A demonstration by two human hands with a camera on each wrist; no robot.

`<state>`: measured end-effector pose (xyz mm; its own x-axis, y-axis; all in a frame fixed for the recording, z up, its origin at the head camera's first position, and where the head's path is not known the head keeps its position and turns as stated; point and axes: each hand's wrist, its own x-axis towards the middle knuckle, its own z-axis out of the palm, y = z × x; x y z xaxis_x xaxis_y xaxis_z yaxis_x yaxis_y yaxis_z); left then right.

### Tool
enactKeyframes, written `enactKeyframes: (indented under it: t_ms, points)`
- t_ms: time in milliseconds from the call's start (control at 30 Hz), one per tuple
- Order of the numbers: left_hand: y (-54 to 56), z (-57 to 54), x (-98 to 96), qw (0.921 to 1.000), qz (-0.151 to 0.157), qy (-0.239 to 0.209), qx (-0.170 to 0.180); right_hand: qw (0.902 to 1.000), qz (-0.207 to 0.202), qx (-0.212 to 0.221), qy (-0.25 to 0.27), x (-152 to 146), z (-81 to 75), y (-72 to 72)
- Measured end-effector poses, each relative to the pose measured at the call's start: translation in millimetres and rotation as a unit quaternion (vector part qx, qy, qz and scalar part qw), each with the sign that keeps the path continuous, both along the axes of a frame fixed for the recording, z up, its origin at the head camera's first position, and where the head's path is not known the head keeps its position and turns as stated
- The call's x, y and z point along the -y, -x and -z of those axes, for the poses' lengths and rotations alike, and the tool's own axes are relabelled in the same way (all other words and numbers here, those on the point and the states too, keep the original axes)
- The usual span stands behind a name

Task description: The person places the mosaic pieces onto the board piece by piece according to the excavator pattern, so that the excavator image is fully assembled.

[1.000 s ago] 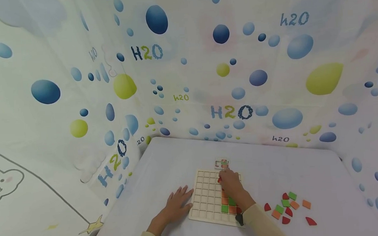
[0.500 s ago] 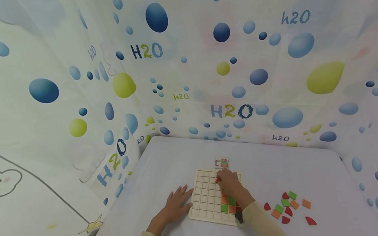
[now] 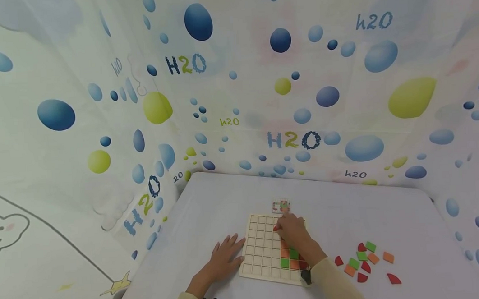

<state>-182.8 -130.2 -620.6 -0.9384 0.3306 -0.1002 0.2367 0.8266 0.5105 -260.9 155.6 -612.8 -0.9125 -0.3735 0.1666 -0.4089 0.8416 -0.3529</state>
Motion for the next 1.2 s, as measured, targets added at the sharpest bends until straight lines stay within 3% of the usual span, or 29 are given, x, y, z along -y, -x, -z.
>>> enactKeyframes:
  t_ms: [133, 300, 567, 800, 867, 1033, 1200]
  points:
    - [0.5, 0.0, -1.4, 1.0000, 0.003, -0.003, 0.000, 0.9990, 0.032, 0.024, 0.017, -16.5, 0.2, -8.5]
    - [3.5, 6.6, 0.4, 0.9999, 0.005, 0.010, -0.001, 0.9892, 0.115, 0.085, 0.033, -52.6, 1.2, -19.9]
    - [4.4, 5.3, 3.6, 0.9999, 0.012, 0.002, -0.006, 0.9711, 0.218, 0.077, 0.060, -140.6, -8.9, -56.3]
    - [3.5, 2.0, 3.4, 0.9999, 0.008, -0.007, -0.001, 0.9300, 0.330, 0.158, 0.039, -196.6, -5.0, -66.6]
    - [3.4, 1.8, 2.7, 1.0000, 0.008, -0.005, -0.001, 0.9252, 0.334, 0.175, 0.043, -202.8, -3.5, -67.7]
    - [2.5, 3.3, 1.5, 1.0000, 0.007, -0.003, 0.004, 0.9255, 0.326, 0.187, 0.051, -207.2, -1.9, -70.4]
    - [1.3, 3.9, 1.4, 0.9998, 0.011, -0.013, 0.008, 0.9095, 0.345, 0.223, 0.061, -213.3, -1.7, -72.9]
